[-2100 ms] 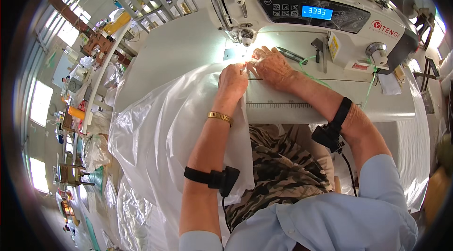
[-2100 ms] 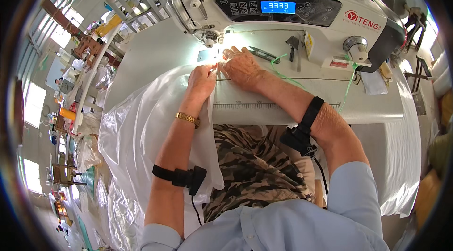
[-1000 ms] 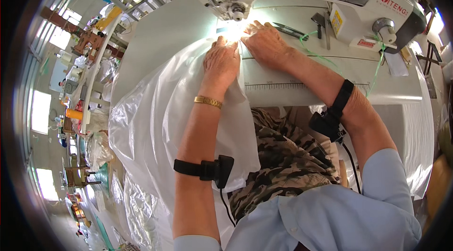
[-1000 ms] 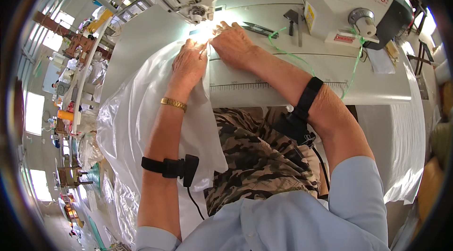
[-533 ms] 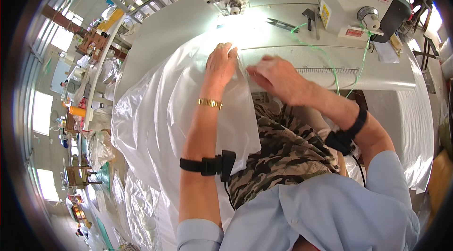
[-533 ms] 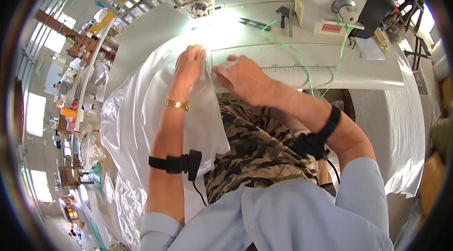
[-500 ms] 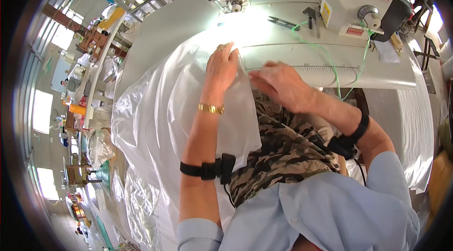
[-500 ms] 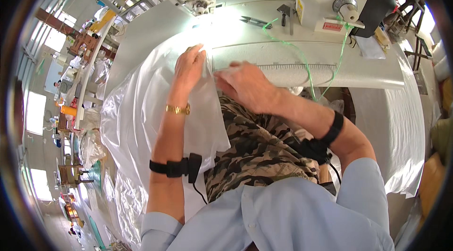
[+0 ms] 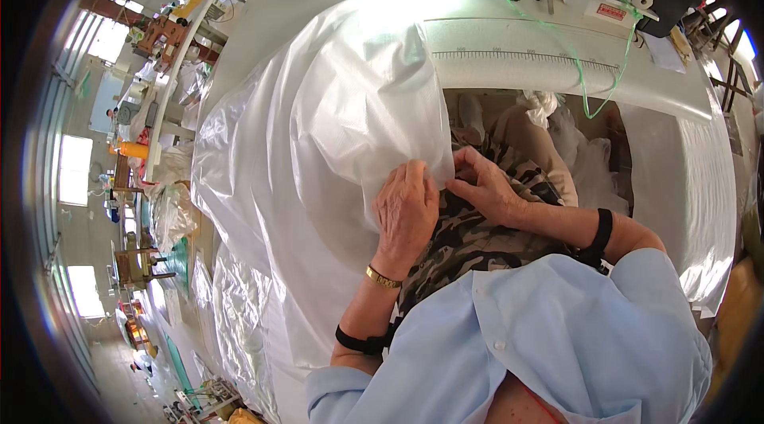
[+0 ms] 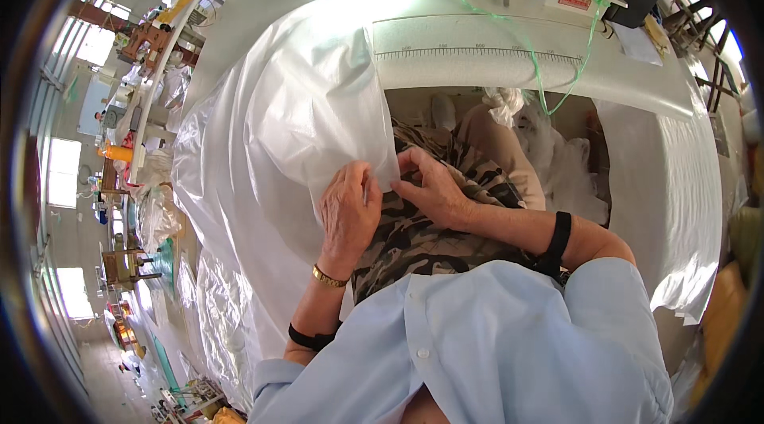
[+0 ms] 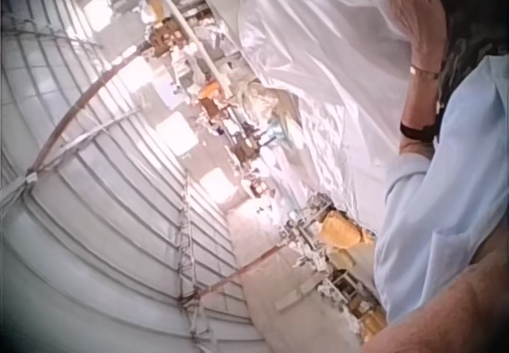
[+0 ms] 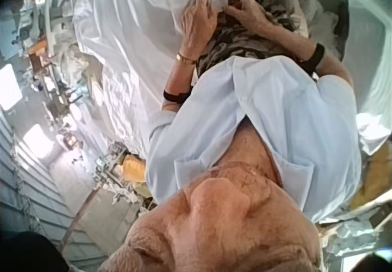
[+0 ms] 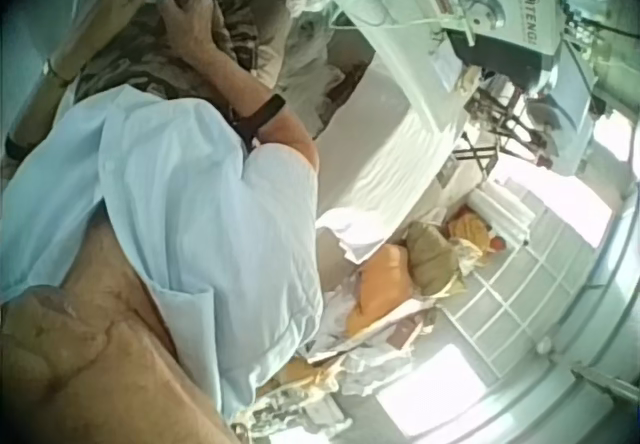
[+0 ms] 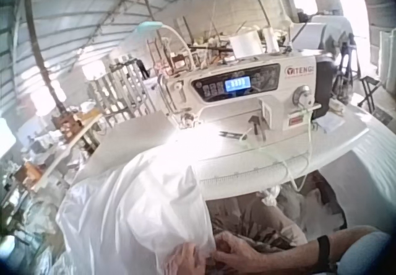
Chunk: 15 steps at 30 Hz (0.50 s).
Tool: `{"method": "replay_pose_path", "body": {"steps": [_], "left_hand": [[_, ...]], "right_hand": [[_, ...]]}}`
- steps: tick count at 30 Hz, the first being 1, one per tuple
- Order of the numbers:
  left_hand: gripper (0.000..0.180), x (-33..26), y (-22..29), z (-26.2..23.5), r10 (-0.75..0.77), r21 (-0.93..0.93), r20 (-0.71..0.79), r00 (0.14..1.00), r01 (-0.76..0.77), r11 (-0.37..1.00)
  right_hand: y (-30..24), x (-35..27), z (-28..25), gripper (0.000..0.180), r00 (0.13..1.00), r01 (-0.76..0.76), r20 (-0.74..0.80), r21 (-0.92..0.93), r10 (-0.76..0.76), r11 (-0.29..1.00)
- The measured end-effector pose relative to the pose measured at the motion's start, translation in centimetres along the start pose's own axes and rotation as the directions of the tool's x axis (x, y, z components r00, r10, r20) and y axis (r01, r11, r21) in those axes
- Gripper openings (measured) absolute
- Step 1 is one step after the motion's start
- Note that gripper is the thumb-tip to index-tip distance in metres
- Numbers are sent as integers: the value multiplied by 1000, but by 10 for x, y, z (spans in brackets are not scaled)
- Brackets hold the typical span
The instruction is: Sewing a large piece of white fabric using an industrial sewing machine.
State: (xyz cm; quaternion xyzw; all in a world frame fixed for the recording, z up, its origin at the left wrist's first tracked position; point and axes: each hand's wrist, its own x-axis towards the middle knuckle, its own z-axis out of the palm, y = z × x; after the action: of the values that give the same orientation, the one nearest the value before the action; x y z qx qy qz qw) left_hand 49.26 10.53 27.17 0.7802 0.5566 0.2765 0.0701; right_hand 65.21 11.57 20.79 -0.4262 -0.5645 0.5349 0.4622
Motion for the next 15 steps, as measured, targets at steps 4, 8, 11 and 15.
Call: {"method": "replay_pose_path", "body": {"steps": [4, 8, 11, 15], "left_hand": [[7, -4, -8, -4, 97, -56, 13, 995, -96, 994], [7, -7, -6, -14, -45, -339, 130, 991, 87, 937], [10, -7, -5, -17, -13, -396, 119, 993, 59, 916], [14, -9, -6, -17, -100, -482, 189, 977, 181, 857]], "right_hand": [[-25, -2, -5, 12, 979, -135, 121, -222, 165, 966], [-42, -4, -3, 10, 962, 270, 156, -434, -224, 859], [-49, 0, 0, 11, 897, 442, 217, -446, -385, 779], [-56, 3, 3, 14, 842, 536, 286, -534, -457, 654]]}}
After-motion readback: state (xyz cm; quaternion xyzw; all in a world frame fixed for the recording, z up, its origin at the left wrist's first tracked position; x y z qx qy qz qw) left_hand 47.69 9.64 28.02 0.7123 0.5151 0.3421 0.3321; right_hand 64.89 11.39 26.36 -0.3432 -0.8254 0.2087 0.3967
